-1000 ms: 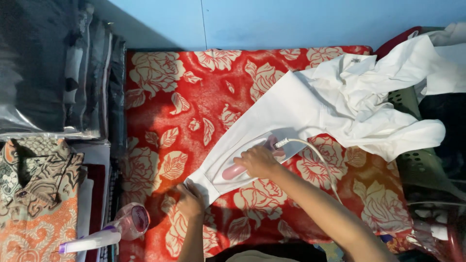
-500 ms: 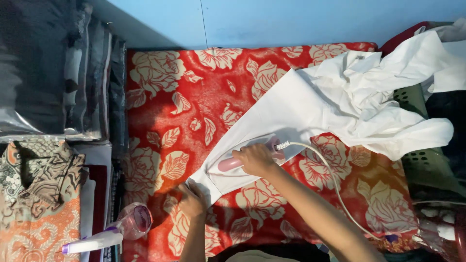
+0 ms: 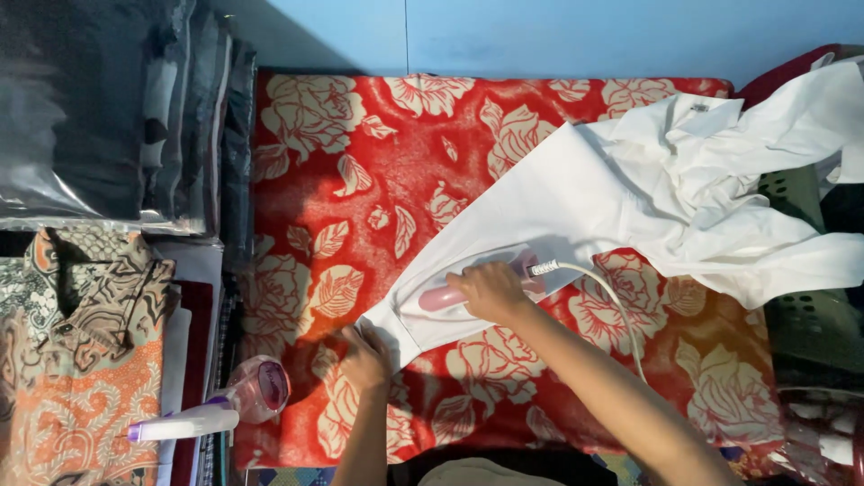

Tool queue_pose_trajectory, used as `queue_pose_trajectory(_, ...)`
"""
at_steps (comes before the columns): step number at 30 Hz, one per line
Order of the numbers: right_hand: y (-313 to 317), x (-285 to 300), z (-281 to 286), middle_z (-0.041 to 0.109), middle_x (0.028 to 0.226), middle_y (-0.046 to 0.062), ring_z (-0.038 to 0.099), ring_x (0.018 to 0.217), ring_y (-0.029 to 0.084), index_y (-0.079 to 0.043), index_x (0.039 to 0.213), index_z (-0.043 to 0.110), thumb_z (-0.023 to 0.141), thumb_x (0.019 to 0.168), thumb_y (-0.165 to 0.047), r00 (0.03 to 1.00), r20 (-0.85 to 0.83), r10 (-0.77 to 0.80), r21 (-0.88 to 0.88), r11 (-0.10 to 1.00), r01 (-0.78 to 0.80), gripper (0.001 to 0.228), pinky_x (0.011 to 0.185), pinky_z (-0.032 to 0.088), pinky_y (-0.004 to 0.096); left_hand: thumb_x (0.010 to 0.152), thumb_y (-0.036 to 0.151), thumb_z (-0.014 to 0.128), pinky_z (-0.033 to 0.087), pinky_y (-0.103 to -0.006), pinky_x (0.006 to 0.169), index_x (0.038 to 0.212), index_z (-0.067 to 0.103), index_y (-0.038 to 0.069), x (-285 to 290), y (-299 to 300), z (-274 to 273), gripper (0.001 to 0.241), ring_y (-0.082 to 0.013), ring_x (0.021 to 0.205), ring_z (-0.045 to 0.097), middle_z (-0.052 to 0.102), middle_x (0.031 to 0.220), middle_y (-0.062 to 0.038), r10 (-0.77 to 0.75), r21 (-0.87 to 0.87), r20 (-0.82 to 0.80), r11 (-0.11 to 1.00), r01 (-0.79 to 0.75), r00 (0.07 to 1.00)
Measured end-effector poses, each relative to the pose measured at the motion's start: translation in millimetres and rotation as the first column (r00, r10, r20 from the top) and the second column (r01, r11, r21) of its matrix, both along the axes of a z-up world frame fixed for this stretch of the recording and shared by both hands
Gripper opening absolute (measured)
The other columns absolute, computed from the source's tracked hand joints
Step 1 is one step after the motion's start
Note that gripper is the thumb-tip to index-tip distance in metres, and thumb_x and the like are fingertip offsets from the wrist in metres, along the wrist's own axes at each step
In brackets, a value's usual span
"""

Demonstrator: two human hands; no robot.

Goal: The person irons a white long-sleeved shirt on a red floral-patterned surface. They smooth the fabric with their hands, use a pink iron to press the sleeves and body, and reposition the shirt to iron different sections.

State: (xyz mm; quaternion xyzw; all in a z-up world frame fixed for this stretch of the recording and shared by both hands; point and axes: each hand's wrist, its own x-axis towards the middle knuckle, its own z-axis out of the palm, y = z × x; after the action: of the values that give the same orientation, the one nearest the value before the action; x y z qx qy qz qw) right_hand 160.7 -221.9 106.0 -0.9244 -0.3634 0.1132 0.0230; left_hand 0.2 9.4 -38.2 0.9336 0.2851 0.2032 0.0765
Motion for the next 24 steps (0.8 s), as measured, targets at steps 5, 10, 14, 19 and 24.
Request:
queue_pose_trajectory(5, 3.6, 0.5, -8.8, 0.073, 0.076, 0.007, 0.075, 0.070, 0.032, -0.016, 0.085, 0.071, 0.063, 0.072, -0.019, 0.995, 0.045, -0.088, 0.020, 0.996, 0.088, 0.016, 0.061, 0.059, 0.047, 0.104, 0.037, 0.055, 0.052, -0.0429, 0.039, 0.093, 0.048, 0.017, 2.3, -2.5, 14.3, 0.023, -0.0353, 0.040, 0.063, 0.049, 0.040, -0.010, 0.011, 0.008, 0.012, 1.000, -0.011, 1.000)
queue_pose_trajectory(10, -6.0, -1.9, -5.0, 0.075, 0.080, 0.010, 0.075, 0.073, 0.036, -0.014, 0.087, 0.074, 0.064, 0.071, -0.015, 0.999, -0.007, -0.050, 0.011, 0.999, 0.050, 0.019, 0.064, 0.060, 0.051, 0.105, 0.036, 0.055, 0.052, -0.0421, 0.040, 0.096, 0.049, 0.017, 2.4, -2.8, 13.0, 0.022, -0.0346, 0.040, 0.064, 0.050, 0.040, -0.010, 0.004, 0.000, 0.022, 1.000, -0.004, 1.000)
queue_pose_trajectory(14, -45.6, 19.8, -32.8, 0.076, 0.082, 0.008, 0.077, 0.077, 0.036, -0.016, 0.091, 0.075, 0.065, 0.072, -0.018, 0.983, 0.009, -0.186, -0.022, 0.982, 0.186, 0.021, 0.068, 0.061, 0.050, 0.104, 0.039, 0.054, 0.052, -0.0441, 0.041, 0.096, 0.047, 0.017, -0.6, 0.6, 5.4, 0.024, -0.0344, 0.040, 0.064, 0.051, 0.040, -0.009, 0.010, 0.000, 0.001, 1.000, -0.010, 1.000)
queue_pose_trajectory(19, -99.4, 47.3, -6.9, 0.078, 0.102, 0.007, 0.073, 0.082, 0.036, -0.022, 0.118, 0.071, 0.066, 0.076, -0.016, 0.935, 0.125, -0.331, -0.017, 0.942, 0.336, 0.043, 0.072, 0.057, 0.049, 0.104, 0.030, 0.056, 0.047, -0.0508, 0.045, 0.102, 0.053, 0.006, 0.3, -1.2, 29.5, 0.024, -0.0411, 0.049, 0.058, 0.062, 0.070, -0.018, -0.022, -0.247, 0.028, 0.969, 0.028, 0.999)
queue_pose_trajectory(24, -111.4, 79.3, -13.4, 0.078, 0.080, 0.009, 0.072, 0.062, 0.027, -0.024, 0.123, 0.074, 0.070, 0.083, -0.031, 0.666, 0.322, -0.673, -0.143, 0.661, 0.737, 0.040, 0.060, 0.055, 0.038, 0.102, 0.023, 0.058, 0.047, -0.0482, 0.040, 0.103, 0.053, 0.005, 1.3, 0.0, 31.2, 0.018, -0.0377, 0.043, 0.057, 0.061, 0.067, -0.016, -0.048, -0.260, 0.028, 0.964, 0.053, 0.998)
